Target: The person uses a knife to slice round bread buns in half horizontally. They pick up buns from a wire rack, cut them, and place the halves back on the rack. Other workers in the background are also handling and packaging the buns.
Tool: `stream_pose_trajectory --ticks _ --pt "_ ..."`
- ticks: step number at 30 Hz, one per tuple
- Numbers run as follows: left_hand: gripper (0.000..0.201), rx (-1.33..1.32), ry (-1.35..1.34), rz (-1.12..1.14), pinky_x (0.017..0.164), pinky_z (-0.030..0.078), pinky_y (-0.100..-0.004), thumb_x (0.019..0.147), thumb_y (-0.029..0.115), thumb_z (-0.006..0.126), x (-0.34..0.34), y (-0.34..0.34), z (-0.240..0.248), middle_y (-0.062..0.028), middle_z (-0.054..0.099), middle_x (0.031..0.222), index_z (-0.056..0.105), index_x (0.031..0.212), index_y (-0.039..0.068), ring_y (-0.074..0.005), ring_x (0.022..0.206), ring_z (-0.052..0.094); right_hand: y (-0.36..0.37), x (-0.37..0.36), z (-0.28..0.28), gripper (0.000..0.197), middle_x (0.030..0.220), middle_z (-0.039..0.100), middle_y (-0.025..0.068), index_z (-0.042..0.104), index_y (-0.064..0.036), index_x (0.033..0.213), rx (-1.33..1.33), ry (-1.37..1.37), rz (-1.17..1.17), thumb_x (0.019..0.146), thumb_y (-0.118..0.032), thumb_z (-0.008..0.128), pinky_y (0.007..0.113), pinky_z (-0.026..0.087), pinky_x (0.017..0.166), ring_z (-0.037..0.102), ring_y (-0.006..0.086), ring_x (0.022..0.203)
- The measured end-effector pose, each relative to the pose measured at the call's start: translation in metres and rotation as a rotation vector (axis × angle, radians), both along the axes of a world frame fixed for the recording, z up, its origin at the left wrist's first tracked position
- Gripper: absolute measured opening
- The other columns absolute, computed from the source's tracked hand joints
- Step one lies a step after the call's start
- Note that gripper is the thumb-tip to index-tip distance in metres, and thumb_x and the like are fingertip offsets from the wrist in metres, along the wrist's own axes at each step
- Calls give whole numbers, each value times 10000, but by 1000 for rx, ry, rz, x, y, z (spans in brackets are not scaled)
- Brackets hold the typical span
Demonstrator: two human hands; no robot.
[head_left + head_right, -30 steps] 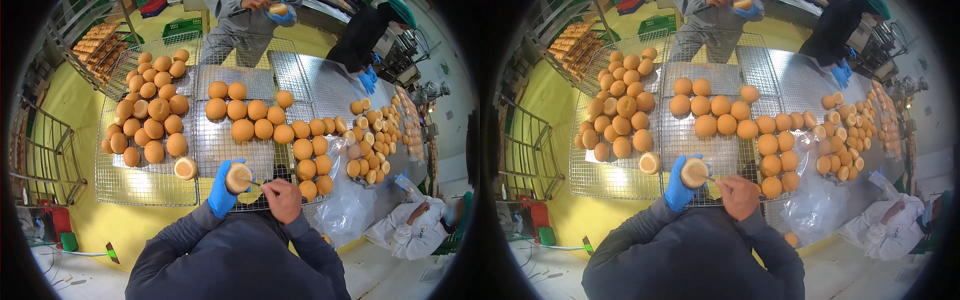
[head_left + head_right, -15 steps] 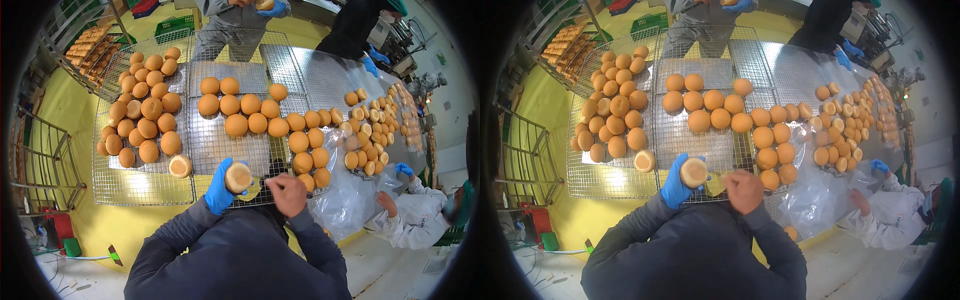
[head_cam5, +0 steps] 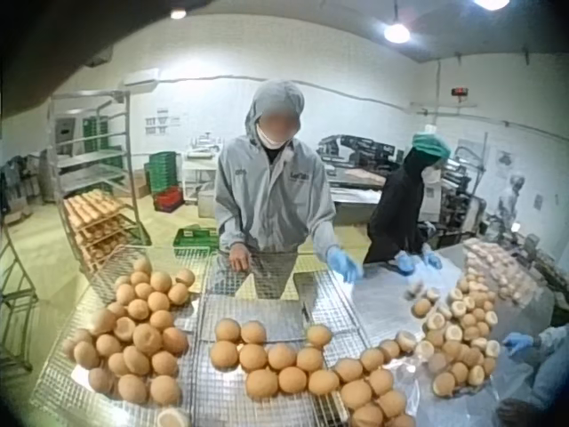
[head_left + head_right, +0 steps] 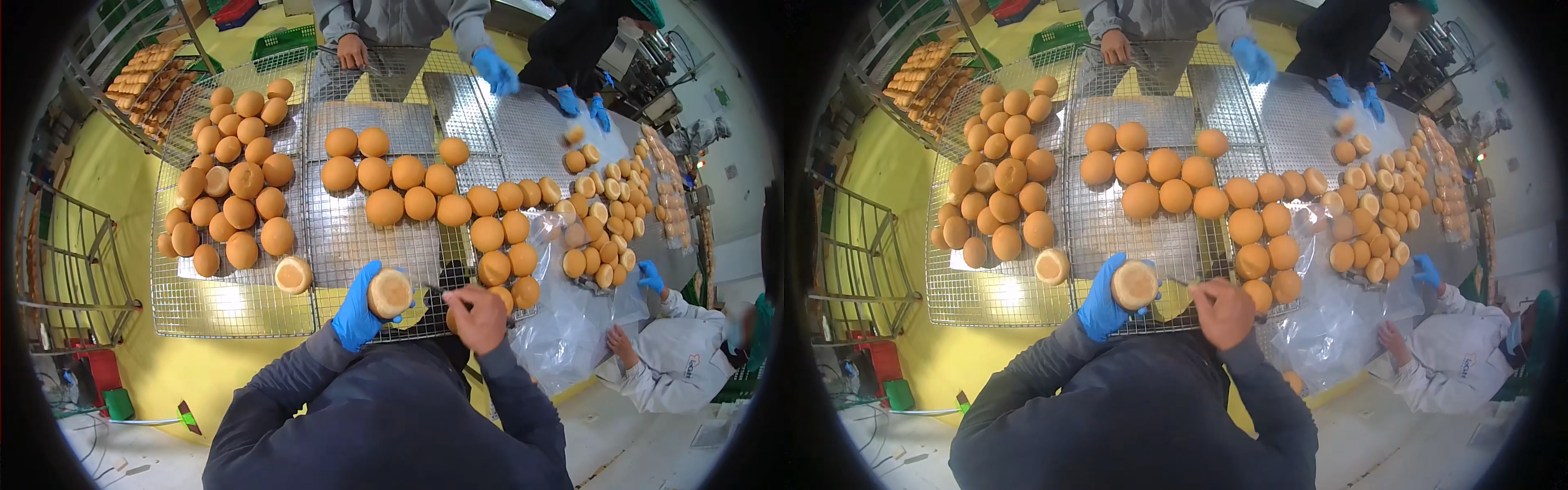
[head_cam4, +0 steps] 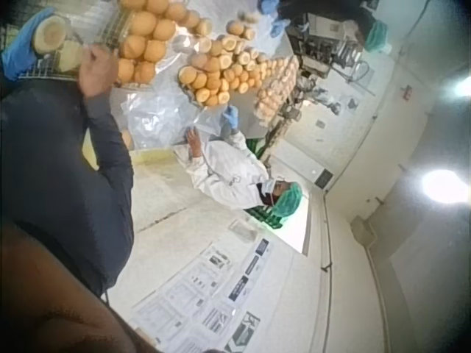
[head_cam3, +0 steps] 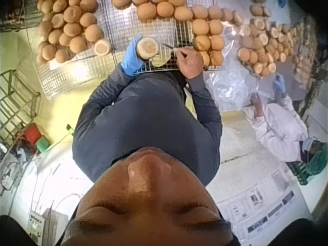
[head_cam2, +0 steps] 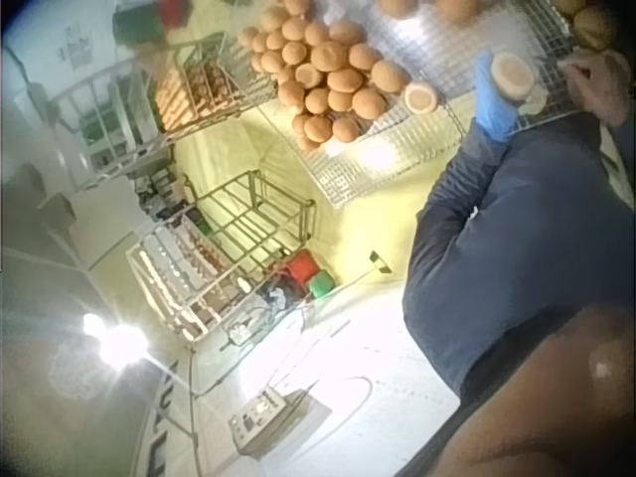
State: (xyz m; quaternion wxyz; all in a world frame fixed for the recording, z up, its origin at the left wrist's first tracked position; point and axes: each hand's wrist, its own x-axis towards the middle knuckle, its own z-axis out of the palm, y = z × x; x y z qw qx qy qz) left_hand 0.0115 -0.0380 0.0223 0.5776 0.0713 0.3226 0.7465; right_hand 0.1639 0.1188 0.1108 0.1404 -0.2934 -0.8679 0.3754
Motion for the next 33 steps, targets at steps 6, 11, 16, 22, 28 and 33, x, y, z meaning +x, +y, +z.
stream_pose_trajectory --ticks 6,11,16,22,28,33 --pt "518 -1 435 27 920 539 -413 939 73 564 0 -3 -6 -161 522 1306 304 1387 81 -300 1127 602 10 9 -6 151 684 633 139 688 22 775 41 -107 -44 816 -124 695 364 450 562 617 300 625" --pt "445 -37 -178 -52 889 545 -409 1012 311 459 -8 -1 -11 -162 530 1299 382 1357 41 -290 1109 610 -9 11 -13 167 719 642 141 691 8 818 -15 -53 60 823 -158 707 341 465 596 622 289 660" --pt "490 -279 313 -71 997 456 -344 1038 344 401 2 8 3 -130 556 1325 458 1384 2 -226 1202 545 -19 23 -65 354 890 658 68 629 19 1058 -486 22 -77 866 -266 714 287 467 649 595 129 731" --pt "459 -219 646 -333 1049 392 -318 1020 252 488 12 12 -7 -115 537 1367 462 1388 -22 -185 1235 501 -12 32 -86 500 968 664 102 614 26 1119 -786 -82 -267 856 -391 702 320 495 788 633 195 886" --pt "435 -194 1004 -370 935 473 -351 916 209 634 32 56 -7 -176 607 1203 543 1283 -5 -268 1120 586 102 100 -44 300 807 612 17 577 -45 1116 -1030 861 -711 982 -295 478 214 310 464 428 73 542" --pt "627 323 1797 -403 965 433 -444 799 279 721 67 108 -30 -190 509 1301 485 1334 54 -367 1179 506 96 111 -37 375 835 619 75 522 35 1224 -798 622 -589 889 -106 613 211 333 472 475 87 558"
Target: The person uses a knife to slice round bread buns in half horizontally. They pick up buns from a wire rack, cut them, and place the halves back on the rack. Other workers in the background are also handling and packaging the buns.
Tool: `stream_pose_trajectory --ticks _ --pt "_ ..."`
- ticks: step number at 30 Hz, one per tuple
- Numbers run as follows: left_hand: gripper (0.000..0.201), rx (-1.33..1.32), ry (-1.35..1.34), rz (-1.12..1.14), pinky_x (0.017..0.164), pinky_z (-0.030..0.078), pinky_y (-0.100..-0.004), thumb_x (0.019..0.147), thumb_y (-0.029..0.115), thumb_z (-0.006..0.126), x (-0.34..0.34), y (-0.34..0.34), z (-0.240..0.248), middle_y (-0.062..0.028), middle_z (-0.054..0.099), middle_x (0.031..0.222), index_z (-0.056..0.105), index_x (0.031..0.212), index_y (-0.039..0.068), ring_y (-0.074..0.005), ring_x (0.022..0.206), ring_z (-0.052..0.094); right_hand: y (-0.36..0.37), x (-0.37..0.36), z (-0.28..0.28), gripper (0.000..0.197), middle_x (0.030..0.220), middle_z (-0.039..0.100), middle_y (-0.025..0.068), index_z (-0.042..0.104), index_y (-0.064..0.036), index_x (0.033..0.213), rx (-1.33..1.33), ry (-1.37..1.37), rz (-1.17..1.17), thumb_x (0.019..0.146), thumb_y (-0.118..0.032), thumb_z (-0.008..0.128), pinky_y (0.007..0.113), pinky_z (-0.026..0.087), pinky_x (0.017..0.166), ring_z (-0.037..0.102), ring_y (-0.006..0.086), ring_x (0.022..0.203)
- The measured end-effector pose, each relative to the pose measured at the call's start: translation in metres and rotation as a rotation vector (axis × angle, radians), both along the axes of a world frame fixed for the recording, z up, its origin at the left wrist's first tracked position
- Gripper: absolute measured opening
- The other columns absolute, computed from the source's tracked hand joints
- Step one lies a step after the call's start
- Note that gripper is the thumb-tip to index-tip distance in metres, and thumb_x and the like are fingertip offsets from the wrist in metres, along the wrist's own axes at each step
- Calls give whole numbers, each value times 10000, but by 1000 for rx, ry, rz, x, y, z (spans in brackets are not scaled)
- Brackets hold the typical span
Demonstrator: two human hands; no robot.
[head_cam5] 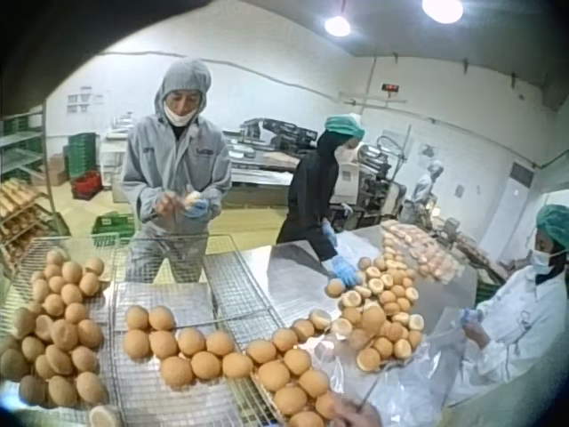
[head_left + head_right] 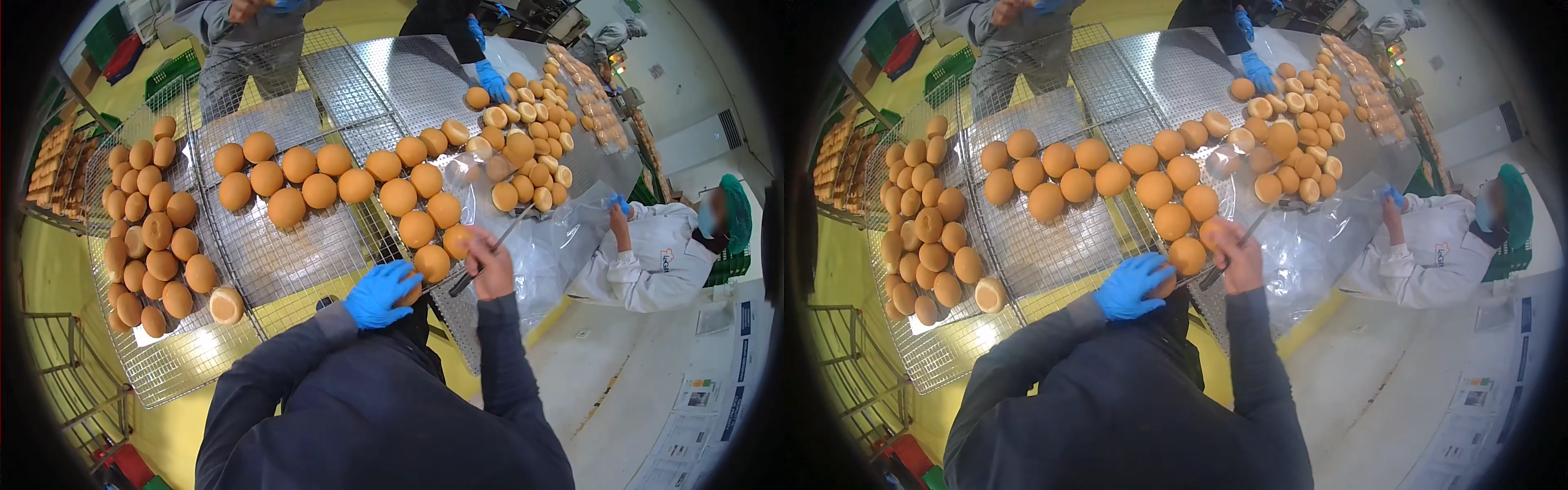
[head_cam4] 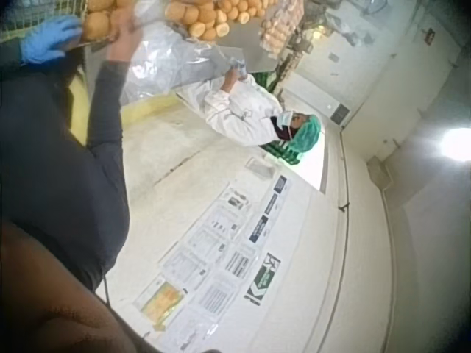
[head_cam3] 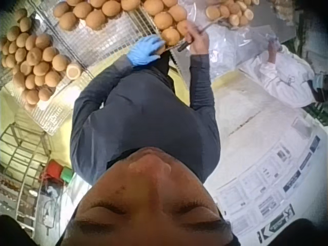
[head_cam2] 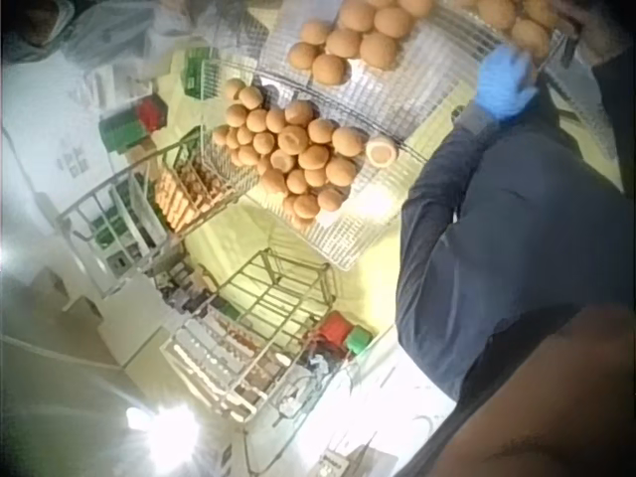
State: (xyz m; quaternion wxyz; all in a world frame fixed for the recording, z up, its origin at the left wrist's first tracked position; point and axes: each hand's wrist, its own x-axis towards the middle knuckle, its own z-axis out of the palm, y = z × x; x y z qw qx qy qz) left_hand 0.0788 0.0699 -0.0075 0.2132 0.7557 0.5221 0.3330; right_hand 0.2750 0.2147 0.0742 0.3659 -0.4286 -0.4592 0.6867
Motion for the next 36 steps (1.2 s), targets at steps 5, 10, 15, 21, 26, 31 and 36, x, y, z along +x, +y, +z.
stream_pose_trajectory --ticks 5,10,15,21,26,31,36 --pt "672 -48 165 6 993 408 -474 777 300 741 0 -1 -22 -188 471 1319 457 1349 90 -388 1196 477 -63 -25 -34 325 847 600 78 522 12 1192 92 -169 22 893 -63 625 217 367 471 490 90 547" --pt "496 -518 -1191 324 930 507 -445 926 304 591 -41 -34 -12 -160 559 1251 460 1343 69 -307 1129 582 -95 -38 -38 209 847 614 65 560 -3 1109 39 -162 82 1003 -167 486 207 387 504 514 77 589" --pt "525 -532 -1919 286 881 549 -480 958 387 488 -75 -65 13 -184 522 1321 436 1359 52 -332 1201 549 -94 -60 -51 203 799 657 82 653 20 936 233 -413 284 959 -149 542 258 467 597 600 116 662" --pt "539 -314 -1898 584 920 523 -455 986 446 428 -60 -80 24 -186 553 1294 434 1374 73 -291 1185 563 -112 -106 0 140 744 645 141 693 -4 833 737 -511 549 870 -122 627 356 474 591 627 310 651" --pt "536 -275 -1962 556 924 520 -391 1002 431 398 -59 -88 36 -158 585 1237 429 1384 55 -271 1144 585 -108 -117 16 126 722 644 145 712 -11 841 807 -513 582 855 -114 641 359 467 579 635 308 643" --pt "541 -284 -1950 602 800 564 -411 990 473 430 -59 -95 34 -122 600 1213 453 1371 90 -247 1098 604 -89 -123 12 133 694 623 133 706 -15 807 842 -674 544 848 -135 667 364 441 542 596 311 592" --pt "498 -250 -1870 560 921 526 -370 1027 368 358 -61 -96 40 -152 592 1234 416 1379 20 -248 1124 597 -101 -113 22 164 706 629 148 704 -10 811 819 -612 615 841 -170 683 384 445 544 608 328 607"
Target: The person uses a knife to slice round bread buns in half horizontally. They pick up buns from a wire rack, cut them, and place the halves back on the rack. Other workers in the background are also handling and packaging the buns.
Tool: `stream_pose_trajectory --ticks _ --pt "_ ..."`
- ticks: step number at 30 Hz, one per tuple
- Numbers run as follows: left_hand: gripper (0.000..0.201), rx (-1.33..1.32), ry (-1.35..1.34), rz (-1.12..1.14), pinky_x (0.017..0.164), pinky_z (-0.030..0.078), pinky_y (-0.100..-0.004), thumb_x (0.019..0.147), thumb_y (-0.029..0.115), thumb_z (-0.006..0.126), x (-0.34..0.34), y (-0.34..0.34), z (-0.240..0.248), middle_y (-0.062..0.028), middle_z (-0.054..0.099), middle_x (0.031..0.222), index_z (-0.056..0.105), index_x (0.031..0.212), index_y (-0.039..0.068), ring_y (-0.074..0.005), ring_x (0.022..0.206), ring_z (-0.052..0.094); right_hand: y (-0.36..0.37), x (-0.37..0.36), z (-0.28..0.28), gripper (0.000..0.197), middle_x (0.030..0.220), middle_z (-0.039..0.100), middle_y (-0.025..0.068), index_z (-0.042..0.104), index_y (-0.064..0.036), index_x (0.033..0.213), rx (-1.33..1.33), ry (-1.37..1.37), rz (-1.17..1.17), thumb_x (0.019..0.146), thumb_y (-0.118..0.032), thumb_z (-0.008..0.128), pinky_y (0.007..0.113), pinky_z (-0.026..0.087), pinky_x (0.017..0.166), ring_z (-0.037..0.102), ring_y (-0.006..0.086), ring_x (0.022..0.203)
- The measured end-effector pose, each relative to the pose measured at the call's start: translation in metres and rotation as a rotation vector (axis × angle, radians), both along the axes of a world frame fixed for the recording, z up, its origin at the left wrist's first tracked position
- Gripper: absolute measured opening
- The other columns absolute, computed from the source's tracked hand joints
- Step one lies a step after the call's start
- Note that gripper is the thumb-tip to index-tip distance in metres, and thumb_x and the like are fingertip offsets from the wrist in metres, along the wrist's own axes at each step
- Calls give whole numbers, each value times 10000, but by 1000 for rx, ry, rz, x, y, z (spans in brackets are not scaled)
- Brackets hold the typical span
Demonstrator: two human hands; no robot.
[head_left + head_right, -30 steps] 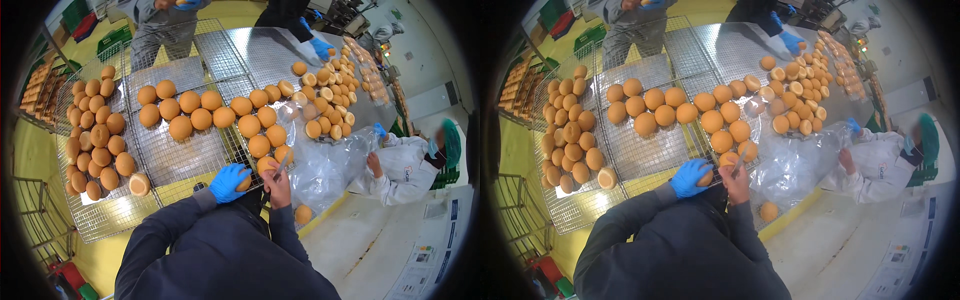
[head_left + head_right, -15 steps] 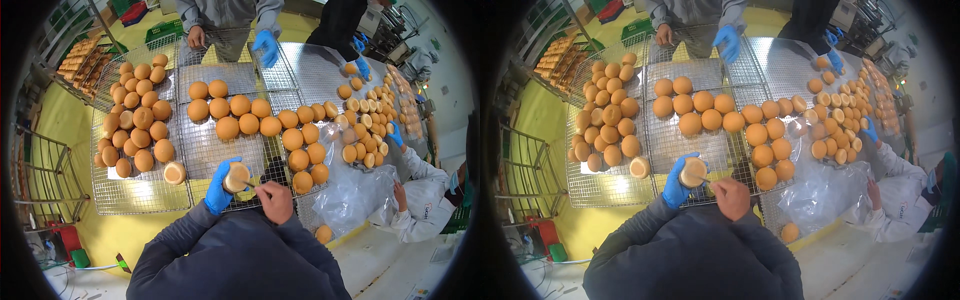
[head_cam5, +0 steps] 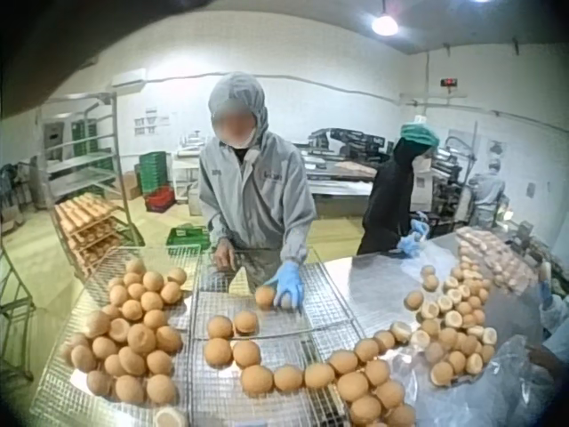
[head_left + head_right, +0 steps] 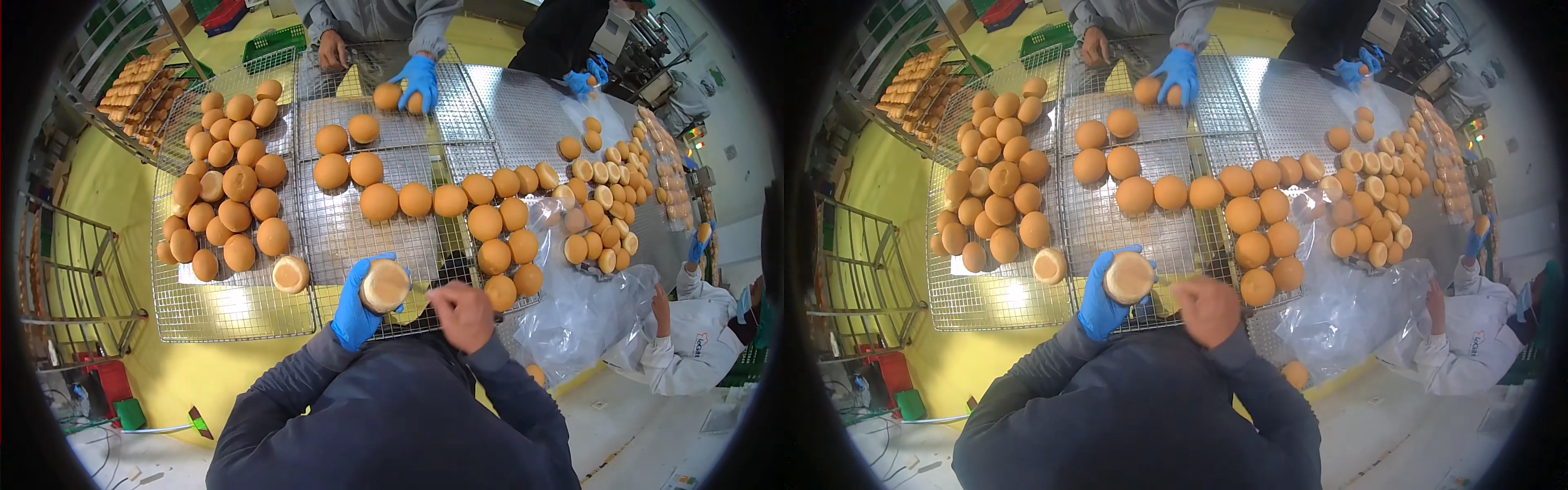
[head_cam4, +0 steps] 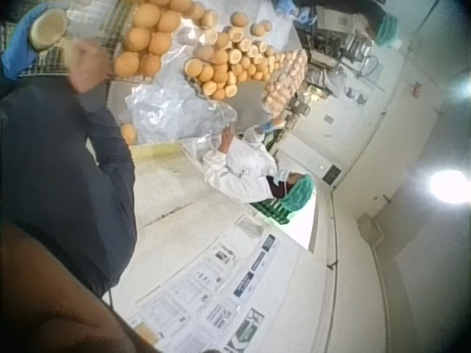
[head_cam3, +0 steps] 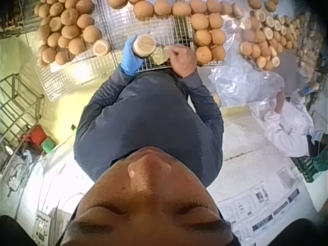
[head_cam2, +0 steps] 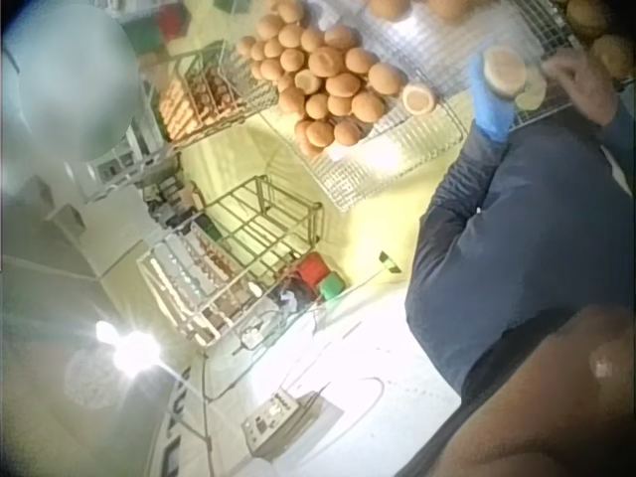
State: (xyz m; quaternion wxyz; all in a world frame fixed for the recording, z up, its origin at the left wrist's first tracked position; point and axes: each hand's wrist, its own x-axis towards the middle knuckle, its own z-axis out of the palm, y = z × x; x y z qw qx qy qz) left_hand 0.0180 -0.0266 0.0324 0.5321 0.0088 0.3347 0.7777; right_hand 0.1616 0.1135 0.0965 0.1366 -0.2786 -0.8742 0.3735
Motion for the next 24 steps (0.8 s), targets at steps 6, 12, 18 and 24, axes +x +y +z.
stream_pose_trajectory --ticks 6,12,18,24 --pt "452 51 232 -78 915 537 -359 1041 302 338 -5 -3 1 -179 578 1260 415 1364 -4 -281 1132 603 -4 12 16 169 668 571 134 694 -66 765 1 26 50 861 -192 638 421 428 544 575 349 614" --pt "512 283 -297 -278 929 535 -383 1033 366 319 -17 0 -8 -200 558 1294 402 1370 -11 -305 1162 588 9 13 18 154 660 602 135 703 -18 781 62 55 90 843 -156 670 374 433 530 593 307 582" --pt "554 100 -41 -292 991 496 -399 1025 404 312 -6 4 -12 -218 549 1307 388 1386 -10 -313 1200 560 25 -1 20 169 678 604 108 687 -44 751 160 12 145 847 -182 672 394 435 531 582 307 594" --pt "578 212 -307 -420 1054 437 -422 1009 437 382 -10 1 1 -209 548 1313 407 1369 -14 -321 1201 559 61 8 -4 175 688 620 115 678 -34 769 137 -167 -55 848 -190 666 360 456 574 608 297 629"
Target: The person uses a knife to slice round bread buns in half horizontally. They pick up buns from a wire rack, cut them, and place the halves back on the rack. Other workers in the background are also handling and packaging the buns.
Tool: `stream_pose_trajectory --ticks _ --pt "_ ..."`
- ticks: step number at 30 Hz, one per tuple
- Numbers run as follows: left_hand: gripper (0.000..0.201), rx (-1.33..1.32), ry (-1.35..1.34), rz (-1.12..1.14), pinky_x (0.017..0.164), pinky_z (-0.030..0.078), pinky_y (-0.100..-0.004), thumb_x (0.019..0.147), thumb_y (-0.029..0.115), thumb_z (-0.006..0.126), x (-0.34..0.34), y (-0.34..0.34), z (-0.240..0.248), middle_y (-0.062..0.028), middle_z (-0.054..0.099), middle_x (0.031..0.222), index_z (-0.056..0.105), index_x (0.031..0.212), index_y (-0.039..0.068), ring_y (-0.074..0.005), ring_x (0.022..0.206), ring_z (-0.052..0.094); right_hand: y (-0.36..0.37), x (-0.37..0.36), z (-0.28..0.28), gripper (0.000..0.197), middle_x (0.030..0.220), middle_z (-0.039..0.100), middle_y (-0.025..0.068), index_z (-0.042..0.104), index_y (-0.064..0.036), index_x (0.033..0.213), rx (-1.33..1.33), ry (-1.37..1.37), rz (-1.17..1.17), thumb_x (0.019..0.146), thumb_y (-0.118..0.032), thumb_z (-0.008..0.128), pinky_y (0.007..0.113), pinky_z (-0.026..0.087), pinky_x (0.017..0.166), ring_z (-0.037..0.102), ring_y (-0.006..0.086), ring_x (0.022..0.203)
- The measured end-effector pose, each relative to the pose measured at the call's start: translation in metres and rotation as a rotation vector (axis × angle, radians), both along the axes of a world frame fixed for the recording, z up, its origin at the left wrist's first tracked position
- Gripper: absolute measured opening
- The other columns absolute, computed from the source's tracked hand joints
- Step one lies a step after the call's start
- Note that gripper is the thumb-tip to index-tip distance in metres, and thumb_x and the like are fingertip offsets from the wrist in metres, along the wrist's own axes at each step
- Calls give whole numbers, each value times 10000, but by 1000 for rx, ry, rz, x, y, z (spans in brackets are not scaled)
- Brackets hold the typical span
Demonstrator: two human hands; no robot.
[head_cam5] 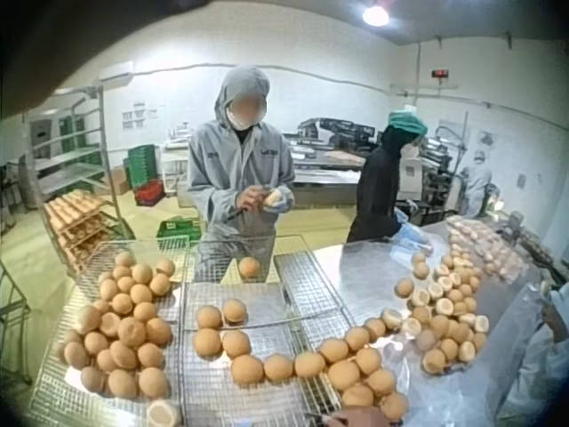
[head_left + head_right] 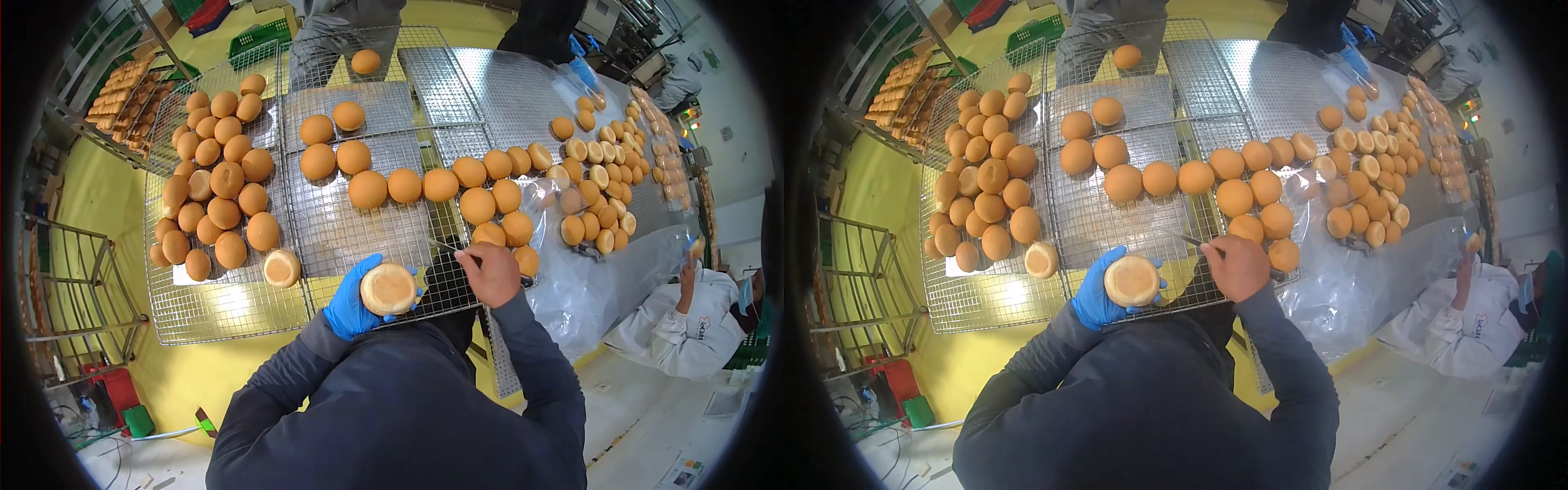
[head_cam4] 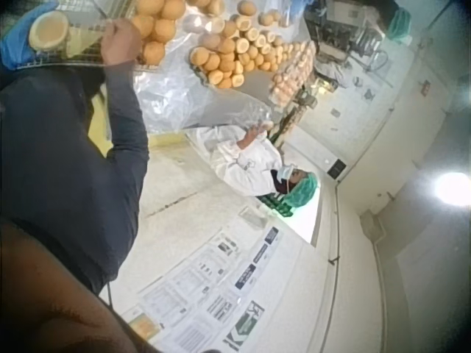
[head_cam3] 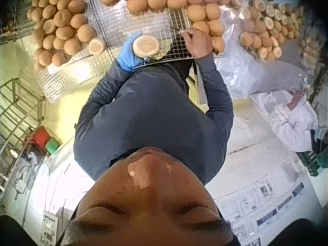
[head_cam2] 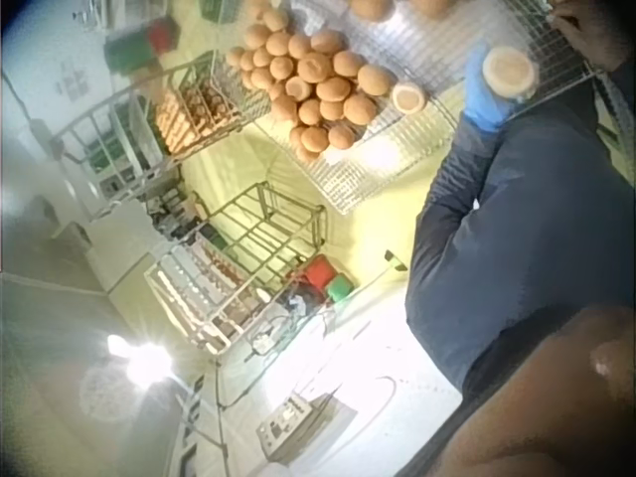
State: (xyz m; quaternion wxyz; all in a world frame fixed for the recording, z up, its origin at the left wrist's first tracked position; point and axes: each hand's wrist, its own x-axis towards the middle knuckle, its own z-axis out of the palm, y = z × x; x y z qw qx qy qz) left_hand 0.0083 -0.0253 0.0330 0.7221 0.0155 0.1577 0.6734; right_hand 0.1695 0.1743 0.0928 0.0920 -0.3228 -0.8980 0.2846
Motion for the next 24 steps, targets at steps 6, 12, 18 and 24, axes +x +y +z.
stream_pose_trajectory --ticks 6,12,18,24 --pt "555 -232 467 104 1073 398 -385 1025 399 391 5 10 -2 -177 521 1357 420 1407 -2 -271 1246 517 -46 8 -42 241 804 632 8 660 -6 979 -724 208 -102 847 -196 730 244 443 646 526 65 692" --pt "522 -140 1150 43 1110 324 -338 1000 193 525 20 17 -17 -148 427 1467 363 1452 -10 -217 1342 402 -58 13 -73 477 821 645 41 636 12 1122 -1022 235 -343 882 -398 681 261 434 607 551 97 679" --pt "430 -79 999 -59 1104 333 -354 973 141 566 30 44 -18 -132 336 1528 491 1384 44 -224 1392 332 -3 42 -65 477 687 584 14 644 11 1022 -1043 -5 -357 849 -430 705 264 386 472 527 110 529" --pt "429 -1 1293 74 1127 300 -395 956 187 590 26 61 -13 -147 286 1548 523 1367 82 -262 1430 272 81 91 -27 308 629 555 -8 644 -30 957 -1049 843 -680 920 -335 620 225 318 451 452 74 495"
